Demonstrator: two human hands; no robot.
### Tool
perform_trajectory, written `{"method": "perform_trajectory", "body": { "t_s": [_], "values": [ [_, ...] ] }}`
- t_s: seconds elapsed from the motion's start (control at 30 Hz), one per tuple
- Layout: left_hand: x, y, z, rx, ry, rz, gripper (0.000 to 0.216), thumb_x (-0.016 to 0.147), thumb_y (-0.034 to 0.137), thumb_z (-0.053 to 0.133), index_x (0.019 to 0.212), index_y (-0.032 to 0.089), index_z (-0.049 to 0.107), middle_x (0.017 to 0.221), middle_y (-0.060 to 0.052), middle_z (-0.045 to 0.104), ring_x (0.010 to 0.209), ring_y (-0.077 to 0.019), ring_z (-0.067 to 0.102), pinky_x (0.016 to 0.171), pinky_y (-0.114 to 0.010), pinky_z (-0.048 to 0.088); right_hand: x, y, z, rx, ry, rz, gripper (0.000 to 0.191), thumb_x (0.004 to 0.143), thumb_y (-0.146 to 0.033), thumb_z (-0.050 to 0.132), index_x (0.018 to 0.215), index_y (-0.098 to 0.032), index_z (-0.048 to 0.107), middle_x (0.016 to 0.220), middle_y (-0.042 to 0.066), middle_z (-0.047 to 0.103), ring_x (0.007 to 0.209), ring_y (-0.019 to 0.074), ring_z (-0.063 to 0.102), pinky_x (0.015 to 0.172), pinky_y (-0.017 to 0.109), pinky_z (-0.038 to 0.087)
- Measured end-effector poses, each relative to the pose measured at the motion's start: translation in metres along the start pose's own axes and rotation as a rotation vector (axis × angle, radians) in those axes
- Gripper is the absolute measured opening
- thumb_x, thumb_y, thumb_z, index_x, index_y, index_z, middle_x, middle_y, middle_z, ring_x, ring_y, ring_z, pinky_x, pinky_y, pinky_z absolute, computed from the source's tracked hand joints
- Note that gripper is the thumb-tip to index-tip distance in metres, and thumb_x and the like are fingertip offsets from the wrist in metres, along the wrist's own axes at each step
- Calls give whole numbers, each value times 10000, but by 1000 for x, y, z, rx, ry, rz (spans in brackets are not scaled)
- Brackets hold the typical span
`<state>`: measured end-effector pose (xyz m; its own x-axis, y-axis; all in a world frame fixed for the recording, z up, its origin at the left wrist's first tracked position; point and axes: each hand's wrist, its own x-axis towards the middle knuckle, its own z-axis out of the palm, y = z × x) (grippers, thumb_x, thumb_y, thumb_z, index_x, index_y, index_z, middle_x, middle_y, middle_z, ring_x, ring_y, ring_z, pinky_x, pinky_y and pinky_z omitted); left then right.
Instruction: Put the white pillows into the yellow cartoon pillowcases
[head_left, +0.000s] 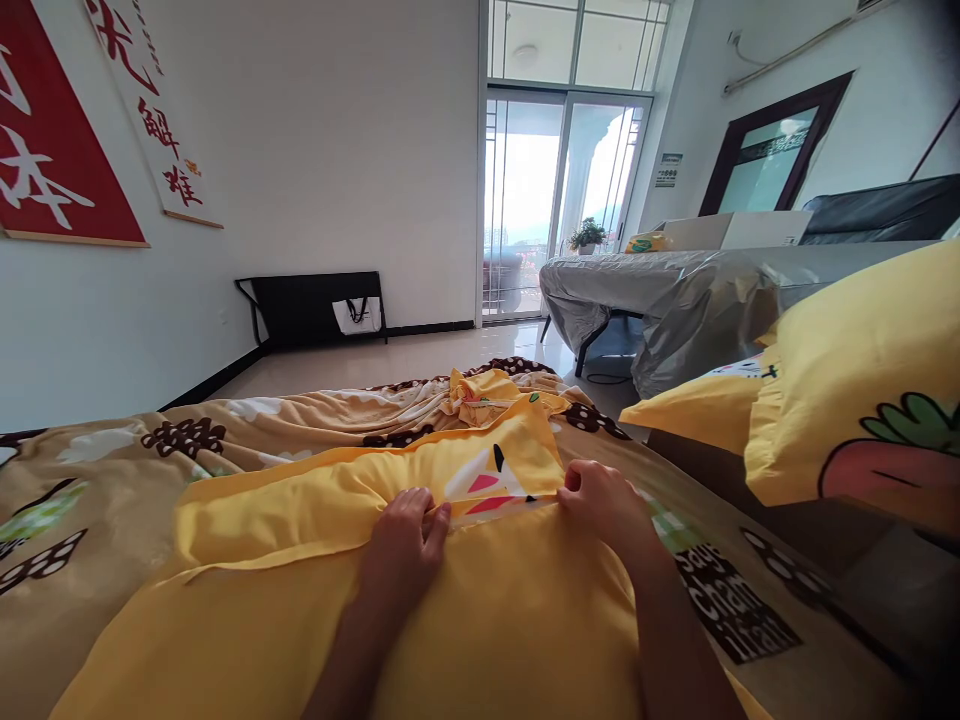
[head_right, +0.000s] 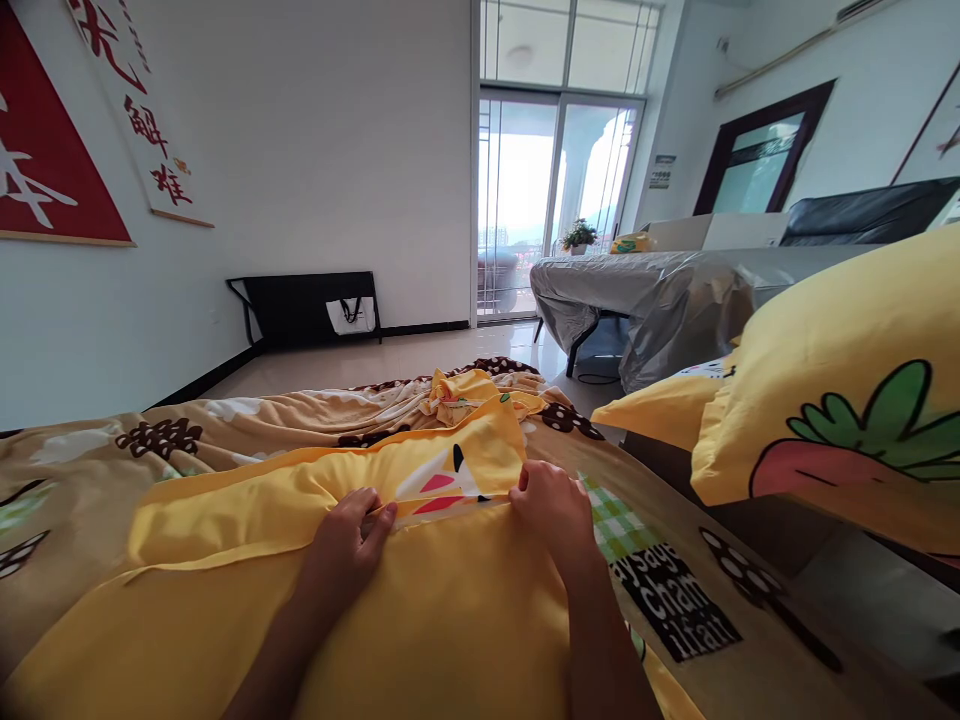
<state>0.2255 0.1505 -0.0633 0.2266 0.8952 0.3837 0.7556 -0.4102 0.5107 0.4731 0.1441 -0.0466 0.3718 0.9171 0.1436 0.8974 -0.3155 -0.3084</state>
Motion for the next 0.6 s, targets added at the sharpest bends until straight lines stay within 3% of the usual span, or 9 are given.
{"method": "perform_trajectory", "body": {
  "t_s": [0.27, 0.43, 0.6],
  "values": [
    [0, 0, 0, 4, -10, 2, 255, 897, 338, 388, 674, 220, 420, 744, -53, 584, 734, -211, 552, 665, -310, 388, 7, 5, 13, -57, -156, -32, 111, 754, -278, 546, 753, -203, 628, 881, 58, 681, 827, 195, 610, 558, 254, 294],
    [0, 0, 0, 20, -1, 15, 245, 894, 333, 406, 684, 215, 451, 747, -57, 598, 738, -213, 566, 665, -308, 399, 9, 5, 22, -97, -190, -55, 163, 789, -285, 517, 783, -186, 647, 944, 96, 680, 863, 210, 627, 588, 249, 331],
    [0, -1, 0, 17, 4, 15, 233, 895, 322, 413, 705, 207, 483, 770, -64, 615, 750, -213, 575, 675, -309, 408, 4, -1, 16, -120, -179, -75, 172, 789, -239, 494, 805, -198, 660, 930, 90, 678, 863, 207, 624, 564, 246, 300]
  ]
}}
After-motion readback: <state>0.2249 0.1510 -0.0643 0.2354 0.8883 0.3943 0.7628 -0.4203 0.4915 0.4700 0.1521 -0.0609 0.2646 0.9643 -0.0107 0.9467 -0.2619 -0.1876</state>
